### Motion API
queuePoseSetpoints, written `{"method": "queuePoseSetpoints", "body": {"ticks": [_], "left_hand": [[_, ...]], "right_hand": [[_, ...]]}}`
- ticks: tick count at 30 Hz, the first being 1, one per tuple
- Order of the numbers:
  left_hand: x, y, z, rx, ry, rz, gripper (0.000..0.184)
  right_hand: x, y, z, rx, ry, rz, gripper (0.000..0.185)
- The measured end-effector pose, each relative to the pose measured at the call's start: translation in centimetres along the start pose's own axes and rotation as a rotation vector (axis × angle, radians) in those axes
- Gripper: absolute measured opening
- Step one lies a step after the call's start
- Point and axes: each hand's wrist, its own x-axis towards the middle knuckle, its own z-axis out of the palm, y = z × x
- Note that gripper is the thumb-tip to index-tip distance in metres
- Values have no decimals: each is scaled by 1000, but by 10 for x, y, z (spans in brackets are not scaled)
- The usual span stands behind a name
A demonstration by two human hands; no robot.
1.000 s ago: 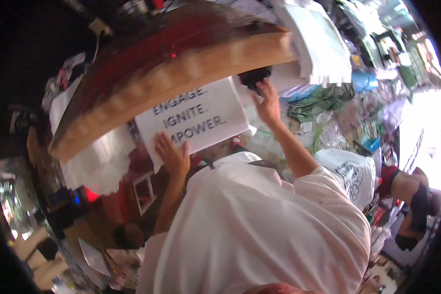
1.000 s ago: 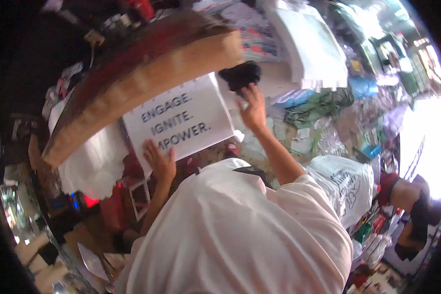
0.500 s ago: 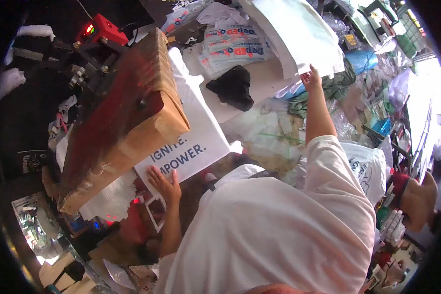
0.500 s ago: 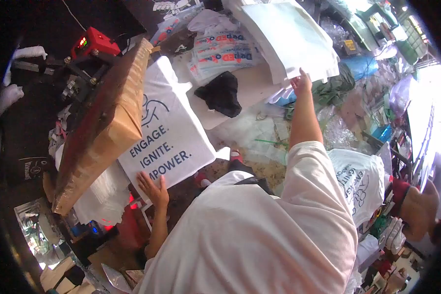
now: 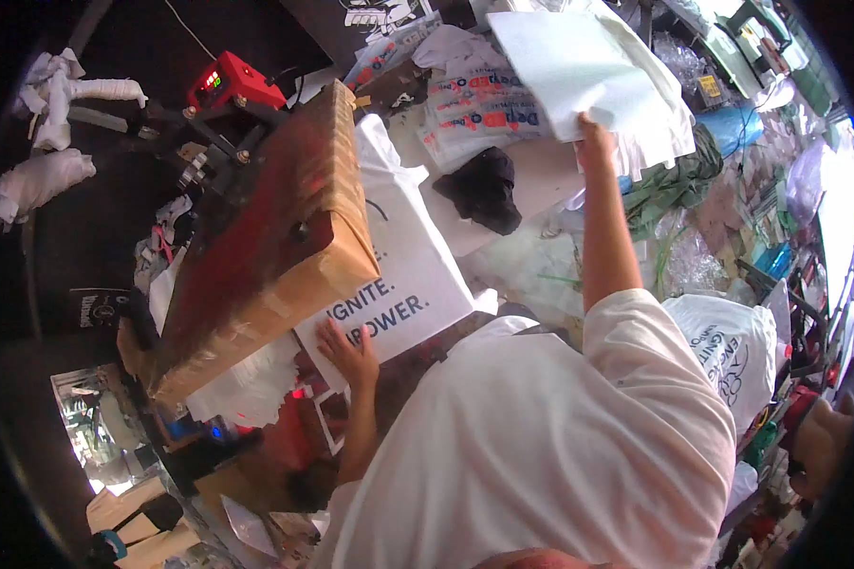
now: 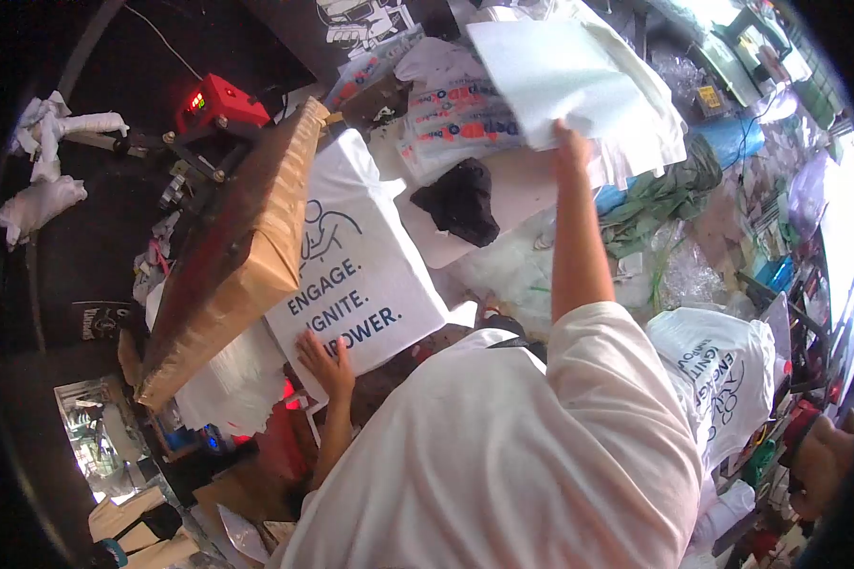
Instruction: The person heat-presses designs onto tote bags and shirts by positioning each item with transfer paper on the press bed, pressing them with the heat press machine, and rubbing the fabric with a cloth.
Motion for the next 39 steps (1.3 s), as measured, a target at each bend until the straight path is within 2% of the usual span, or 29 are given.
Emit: {"method": "queuePoseSetpoints", "body": {"ticks": [1, 3, 5, 8, 12, 15, 17, 20, 30, 32, 33, 35, 36, 38, 39], "left_hand": [[4, 1, 2, -4, 9, 1, 74], [9, 0, 5, -3, 14, 1, 74], [9, 0, 4, 0, 18, -6, 74], [11, 3, 2, -6, 33, -5, 74], [10, 0, 3, -26, 55, 2, 74], [8, 0, 4, -40, 57, 4, 74], [9, 1, 3, -37, 61, 2, 73], [9, 1, 0, -55, 53, 10, 73], [10, -2, 5, -50, 59, 28, 72], [10, 0, 4, -36, 66, 23, 72], [10, 0, 3, -43, 71, 25, 73], [9, -1, 3, -43, 74, 8, 73], [11, -2, 4, -44, 70, 10, 73], [10, -2, 5, -40, 66, 2, 73], [11, -2, 5, -45, 63, 12, 73]], "right_hand": [[8, 33, -7, -290, -61, -177, 36], [-25, 43, 10, -465, -90, -67, 34], [-87, 46, 38, -276, -85, 250, 31], [-121, 106, 25, -137, -201, 363, 25], [-143, 128, 14, -164, -179, 478, 24], [-150, 120, 4, -233, -210, 520, 25], [-144, 125, -8, -233, -407, 474, 25], [-144, 125, -19, -222, -476, 525, 24], [-148, 124, -19, -359, -412, 497, 23], [-159, 96, -10, -604, -423, 672, 24], [-164, 88, -9, -606, -423, 676, 24], [-172, 82, -9, -1213, -500, 369, 22], [-176, 87, -9, -1218, -510, 375, 22], [-185, 98, -8, -1375, -619, -435, 27], [-183, 103, -2, -1372, -631, -433, 27]]}}
